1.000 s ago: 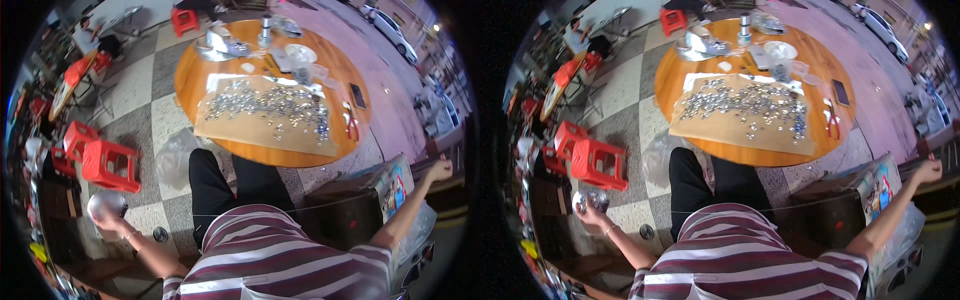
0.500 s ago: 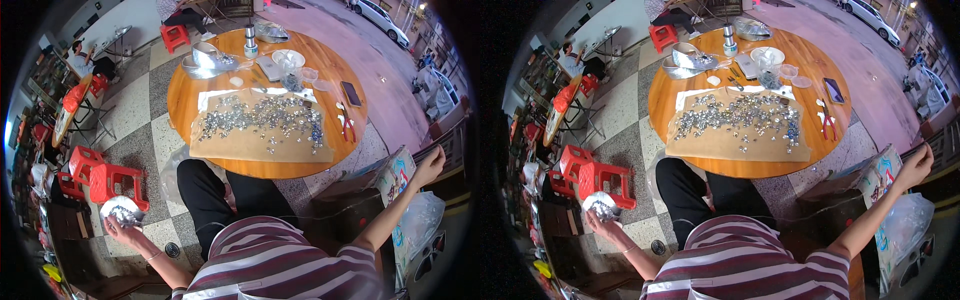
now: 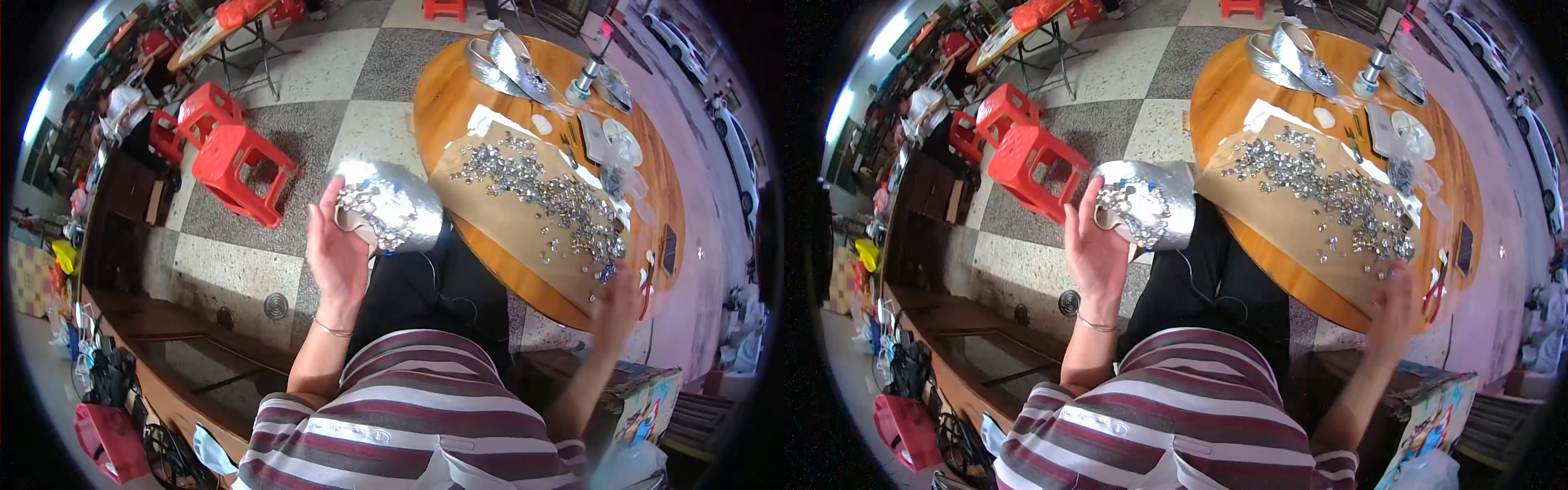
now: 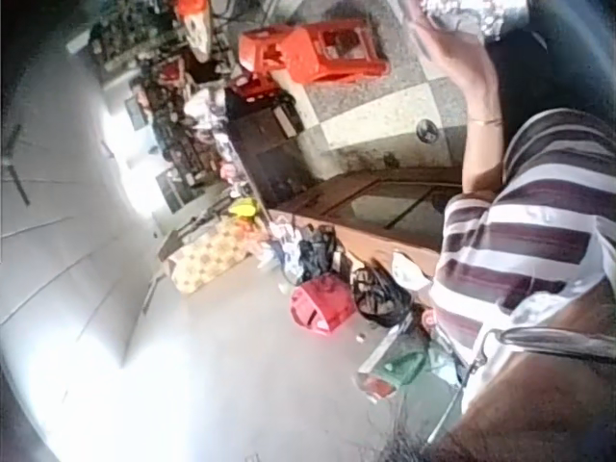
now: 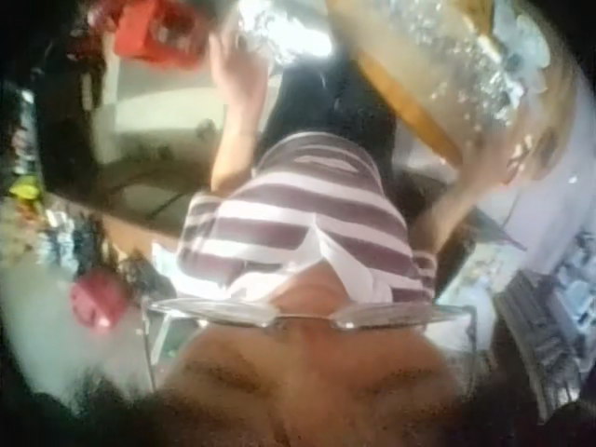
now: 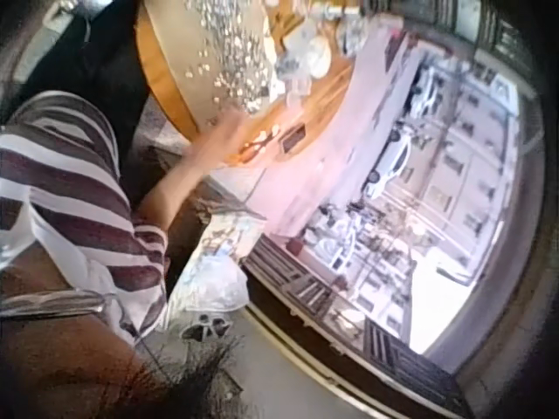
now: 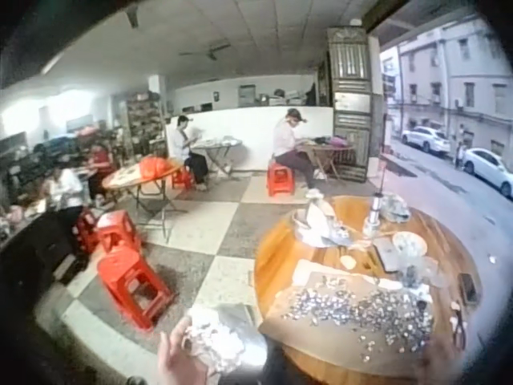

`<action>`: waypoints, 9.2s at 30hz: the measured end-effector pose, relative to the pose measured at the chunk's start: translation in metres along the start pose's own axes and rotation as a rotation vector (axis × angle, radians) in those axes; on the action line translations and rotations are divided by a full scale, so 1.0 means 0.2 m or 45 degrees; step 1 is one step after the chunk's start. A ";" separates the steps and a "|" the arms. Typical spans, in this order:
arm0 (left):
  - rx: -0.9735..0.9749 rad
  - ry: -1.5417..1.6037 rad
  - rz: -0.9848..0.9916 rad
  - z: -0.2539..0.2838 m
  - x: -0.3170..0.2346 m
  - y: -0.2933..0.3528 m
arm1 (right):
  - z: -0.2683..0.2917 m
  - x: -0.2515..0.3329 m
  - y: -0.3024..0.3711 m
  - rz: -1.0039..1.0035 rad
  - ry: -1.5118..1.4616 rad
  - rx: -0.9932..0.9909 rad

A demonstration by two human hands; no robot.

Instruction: Applying decorative rhinestones and ornaments to the surface of high-heeled shoes.

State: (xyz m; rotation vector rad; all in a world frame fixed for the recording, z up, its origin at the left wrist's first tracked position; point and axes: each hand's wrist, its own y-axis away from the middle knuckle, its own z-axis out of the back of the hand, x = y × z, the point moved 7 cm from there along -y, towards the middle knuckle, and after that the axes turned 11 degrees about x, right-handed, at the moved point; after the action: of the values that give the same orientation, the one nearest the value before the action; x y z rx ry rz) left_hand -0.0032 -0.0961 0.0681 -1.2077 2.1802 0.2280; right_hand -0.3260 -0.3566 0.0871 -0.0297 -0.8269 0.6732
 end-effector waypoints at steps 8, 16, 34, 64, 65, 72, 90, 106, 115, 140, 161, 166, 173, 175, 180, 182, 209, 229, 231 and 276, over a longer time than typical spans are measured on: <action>0.351 0.081 0.053 0.09 0.09 -0.03 | -0.97 0.61 0.01 -0.175 -1.193 0.754; 0.114 -0.015 0.148 0.16 0.10 -0.12 | -1.26 0.68 -0.06 -0.298 -1.604 0.739; 0.033 0.809 0.528 0.40 0.34 -0.31 | -1.49 0.66 -0.20 -0.389 -1.828 0.784; -0.073 0.630 0.591 0.53 0.53 -0.27 | -1.64 0.52 -0.18 -0.690 -1.951 0.834; -0.058 0.744 0.609 0.52 0.54 -0.27 | -1.67 0.51 -0.16 -0.751 -2.006 0.861; -0.035 0.840 0.539 0.52 0.53 -0.25 | -1.78 0.49 -0.08 -0.953 -2.289 1.024; -0.074 0.431 0.369 0.50 0.42 -0.28 | -1.72 0.51 -0.14 -0.735 -2.034 0.904; -0.146 -0.267 0.276 0.23 0.53 -0.35 | -0.79 -0.17 -0.48 -0.451 -0.690 0.646; -0.072 -0.225 0.387 0.09 0.64 -0.32 | -0.38 -0.51 -0.93 -0.148 0.174 -0.070; -0.117 -0.120 0.434 0.29 0.16 -0.26 | -0.84 0.07 -0.96 0.006 0.077 0.306; 0.091 -0.205 0.688 0.20 0.12 -0.07 | -1.21 1.10 -0.31 0.327 -0.774 1.266; 0.029 -0.262 0.680 0.22 0.13 -0.06 | -1.20 1.11 -0.30 0.389 -0.725 1.215; -0.114 -0.220 0.519 0.25 0.13 -0.09 | -1.16 1.10 -0.25 0.501 -0.607 0.845; -0.136 -0.183 0.507 0.26 0.13 -0.09 | -1.18 1.09 -0.23 0.564 -0.516 0.779; -0.138 -0.209 0.476 0.31 0.12 -0.09 | -1.21 1.12 -0.17 0.704 -0.331 0.634; -0.149 -0.201 0.488 0.33 0.12 -0.09 | -1.22 1.13 -0.16 0.717 -0.330 0.636; -0.135 -0.449 0.423 0.33 0.07 -0.05 | -1.20 1.15 -0.11 0.652 -0.363 0.715; 0.220 -1.471 0.101 0.20 -0.04 -0.08 | -1.30 1.01 -0.10 0.029 -1.140 1.116; 0.206 -1.464 0.079 0.19 -0.03 -0.07 | -1.30 0.99 -0.10 0.048 -1.121 1.106; 0.451 -1.675 0.116 0.20 -0.20 0.01 | -1.21 1.17 0.03 0.716 -0.382 0.610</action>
State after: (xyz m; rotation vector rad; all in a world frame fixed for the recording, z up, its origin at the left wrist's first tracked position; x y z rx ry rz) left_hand 0.0284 -0.0495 0.0595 -0.4623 1.0322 0.4759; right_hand -0.0496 -0.1648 0.0767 0.2877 -0.9316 1.4202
